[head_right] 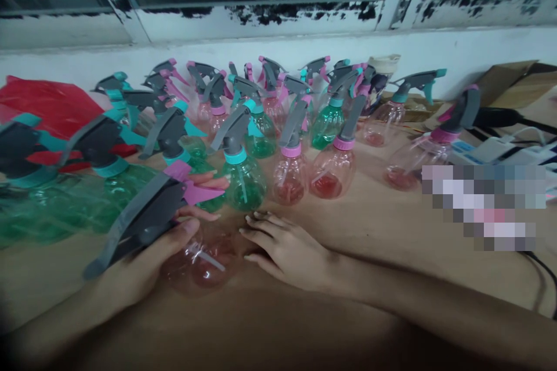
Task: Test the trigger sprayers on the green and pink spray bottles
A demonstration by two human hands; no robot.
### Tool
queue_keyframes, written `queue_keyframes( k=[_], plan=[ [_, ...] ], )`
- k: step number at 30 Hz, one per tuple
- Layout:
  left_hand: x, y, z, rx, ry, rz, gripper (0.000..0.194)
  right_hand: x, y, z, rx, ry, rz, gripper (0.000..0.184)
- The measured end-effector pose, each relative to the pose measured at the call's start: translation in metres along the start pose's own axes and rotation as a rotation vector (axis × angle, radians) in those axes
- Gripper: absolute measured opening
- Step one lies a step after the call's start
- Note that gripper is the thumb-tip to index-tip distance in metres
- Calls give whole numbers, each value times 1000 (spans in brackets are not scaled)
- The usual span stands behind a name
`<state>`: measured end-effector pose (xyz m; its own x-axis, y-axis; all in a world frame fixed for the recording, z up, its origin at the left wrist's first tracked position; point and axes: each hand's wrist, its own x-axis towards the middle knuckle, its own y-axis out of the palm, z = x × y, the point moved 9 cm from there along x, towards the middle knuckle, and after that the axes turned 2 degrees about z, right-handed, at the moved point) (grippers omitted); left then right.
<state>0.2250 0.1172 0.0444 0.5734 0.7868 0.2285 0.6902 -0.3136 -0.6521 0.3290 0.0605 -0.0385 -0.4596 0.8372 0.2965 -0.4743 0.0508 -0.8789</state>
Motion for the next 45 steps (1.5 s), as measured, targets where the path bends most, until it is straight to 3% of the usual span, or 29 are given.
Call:
queue_keyframes(
  k=[5, 8, 11, 16, 20, 23, 27, 29, 31, 34, 40, 45],
  plan=[
    [6, 14, -23, -30, 90, 40, 10, -4, -25, 12, 169, 86, 13, 83],
    [8, 31, -41, -106, 155, 65, 29, -14, -41, 14, 229, 195, -28, 91],
    [10, 53, -56, -194, 197, 81, 35, -26, -55, 15, 290, 252, -93, 87],
    [20, 96, -83, -295, 234, 180, 48, -50, -73, 8, 233, 301, -174, 46],
    [28, 125, -100, -271, 249, 269, 69, -82, -86, -11, 223, 360, -243, 49],
    [26, 142, -96, -259, 261, 305, 80, -111, -100, -33, 208, 457, -267, 50],
    [16, 159, -68, -19, 330, 301, 56, -144, -129, -67, 10, 581, -269, 57],
    [7, 166, -61, 184, 459, 308, 44, -153, -150, -80, -160, 560, -335, 55],
    [-3, 173, -60, 339, 619, 308, 35, -156, -164, -93, -248, 512, -394, 53],
    [-9, 182, -56, 503, 719, 318, 38, -155, -173, -118, -268, 534, -428, 51],
    [-2, 200, -58, 543, 743, 356, 40, -142, -177, -144, -235, 581, -504, 57],
    [6, 209, -57, 504, 720, 394, 41, -131, -179, -151, -258, 599, -554, 54]
  ],
)
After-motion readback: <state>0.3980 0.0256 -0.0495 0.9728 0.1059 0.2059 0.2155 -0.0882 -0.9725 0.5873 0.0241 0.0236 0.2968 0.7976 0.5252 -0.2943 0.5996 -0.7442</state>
